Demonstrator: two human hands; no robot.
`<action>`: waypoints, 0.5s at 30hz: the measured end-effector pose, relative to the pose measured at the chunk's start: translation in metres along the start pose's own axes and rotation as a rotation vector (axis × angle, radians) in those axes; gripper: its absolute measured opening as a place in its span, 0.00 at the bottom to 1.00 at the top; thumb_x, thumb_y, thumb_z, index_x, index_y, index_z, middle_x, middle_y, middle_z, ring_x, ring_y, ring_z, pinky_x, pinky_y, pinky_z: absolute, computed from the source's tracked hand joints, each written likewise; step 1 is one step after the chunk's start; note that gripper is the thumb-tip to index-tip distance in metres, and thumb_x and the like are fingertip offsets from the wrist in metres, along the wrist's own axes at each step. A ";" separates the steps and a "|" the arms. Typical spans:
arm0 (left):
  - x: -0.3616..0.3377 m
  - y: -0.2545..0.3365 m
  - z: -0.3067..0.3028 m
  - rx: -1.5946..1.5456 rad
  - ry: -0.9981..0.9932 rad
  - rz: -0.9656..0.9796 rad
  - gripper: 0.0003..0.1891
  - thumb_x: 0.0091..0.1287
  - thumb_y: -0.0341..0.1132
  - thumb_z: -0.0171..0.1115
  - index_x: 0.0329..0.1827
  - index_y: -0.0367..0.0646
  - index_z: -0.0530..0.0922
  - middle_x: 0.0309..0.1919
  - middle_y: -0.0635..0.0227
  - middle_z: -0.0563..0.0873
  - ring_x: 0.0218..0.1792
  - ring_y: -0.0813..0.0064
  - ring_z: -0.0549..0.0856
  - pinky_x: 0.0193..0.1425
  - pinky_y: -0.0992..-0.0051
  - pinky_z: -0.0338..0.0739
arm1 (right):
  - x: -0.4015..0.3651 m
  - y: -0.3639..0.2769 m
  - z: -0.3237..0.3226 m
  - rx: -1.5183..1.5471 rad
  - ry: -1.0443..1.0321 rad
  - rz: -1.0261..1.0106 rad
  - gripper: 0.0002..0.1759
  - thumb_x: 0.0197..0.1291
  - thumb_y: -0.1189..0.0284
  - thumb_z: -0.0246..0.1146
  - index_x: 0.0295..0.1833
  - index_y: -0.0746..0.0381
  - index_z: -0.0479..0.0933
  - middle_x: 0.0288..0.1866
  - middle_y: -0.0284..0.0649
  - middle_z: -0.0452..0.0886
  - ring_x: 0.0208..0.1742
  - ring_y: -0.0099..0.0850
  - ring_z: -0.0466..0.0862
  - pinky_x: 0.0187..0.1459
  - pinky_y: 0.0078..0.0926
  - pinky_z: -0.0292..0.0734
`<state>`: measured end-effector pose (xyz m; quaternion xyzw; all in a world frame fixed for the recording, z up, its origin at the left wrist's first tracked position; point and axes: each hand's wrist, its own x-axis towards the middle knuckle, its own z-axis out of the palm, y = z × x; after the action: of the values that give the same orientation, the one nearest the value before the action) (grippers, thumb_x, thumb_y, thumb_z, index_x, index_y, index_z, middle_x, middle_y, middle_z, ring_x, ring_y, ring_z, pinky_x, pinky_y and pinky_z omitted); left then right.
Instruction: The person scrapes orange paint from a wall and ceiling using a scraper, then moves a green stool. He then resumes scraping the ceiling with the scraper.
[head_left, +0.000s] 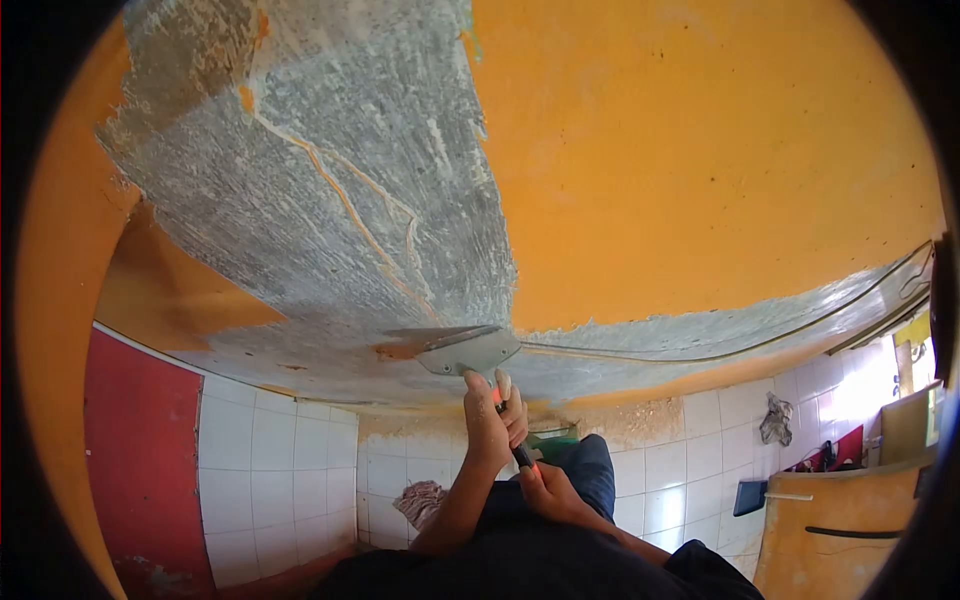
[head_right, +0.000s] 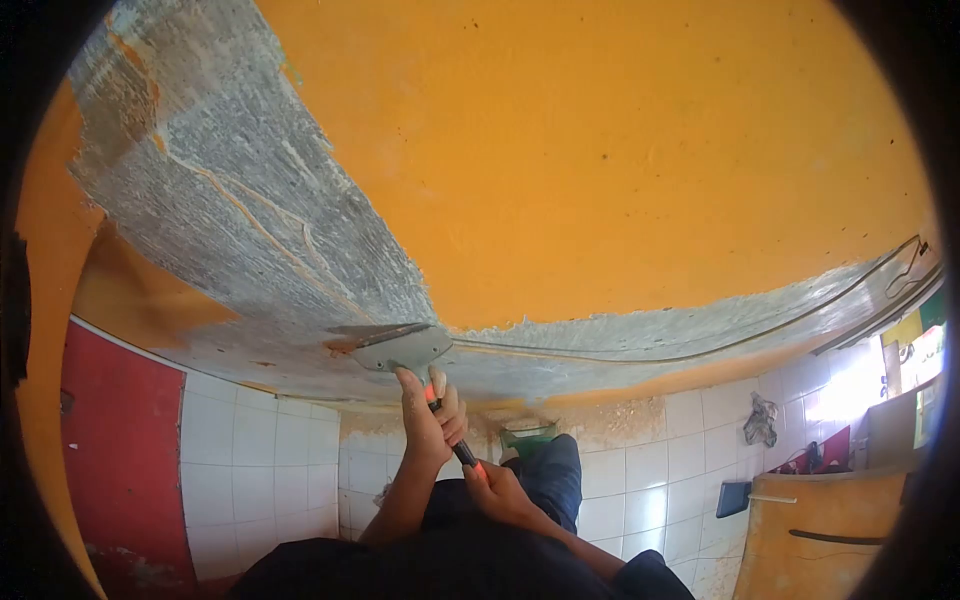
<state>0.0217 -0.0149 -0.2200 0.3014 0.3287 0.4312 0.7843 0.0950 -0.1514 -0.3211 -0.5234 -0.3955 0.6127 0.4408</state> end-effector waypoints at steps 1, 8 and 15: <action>-0.001 -0.005 -0.002 -0.002 0.006 -0.003 0.31 0.63 0.73 0.34 0.26 0.52 0.62 0.09 0.80 0.54 0.07 0.86 0.52 0.08 0.81 0.46 | 0.000 0.002 0.000 0.011 0.014 -0.004 0.25 0.69 0.50 0.49 0.28 0.59 0.67 0.21 0.25 0.68 0.22 0.15 0.65 0.24 0.17 0.62; 0.000 -0.005 -0.001 0.012 0.017 -0.021 0.31 0.63 0.73 0.36 0.26 0.52 0.62 0.09 0.80 0.55 0.07 0.85 0.53 0.09 0.81 0.46 | 0.001 -0.018 0.001 -0.022 0.041 0.017 0.23 0.70 0.56 0.50 0.28 0.63 0.69 0.19 0.28 0.66 0.23 0.18 0.65 0.25 0.24 0.62; 0.000 -0.007 0.002 0.058 -0.006 -0.019 0.31 0.62 0.74 0.36 0.26 0.52 0.62 0.09 0.81 0.55 0.08 0.86 0.52 0.09 0.81 0.46 | -0.001 0.002 0.001 0.026 0.000 0.000 0.25 0.70 0.51 0.46 0.27 0.58 0.66 0.21 0.26 0.68 0.22 0.16 0.66 0.24 0.18 0.62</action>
<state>0.0260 -0.0183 -0.2240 0.3219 0.3417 0.4133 0.7802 0.0935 -0.1527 -0.3228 -0.5177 -0.3876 0.6176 0.4476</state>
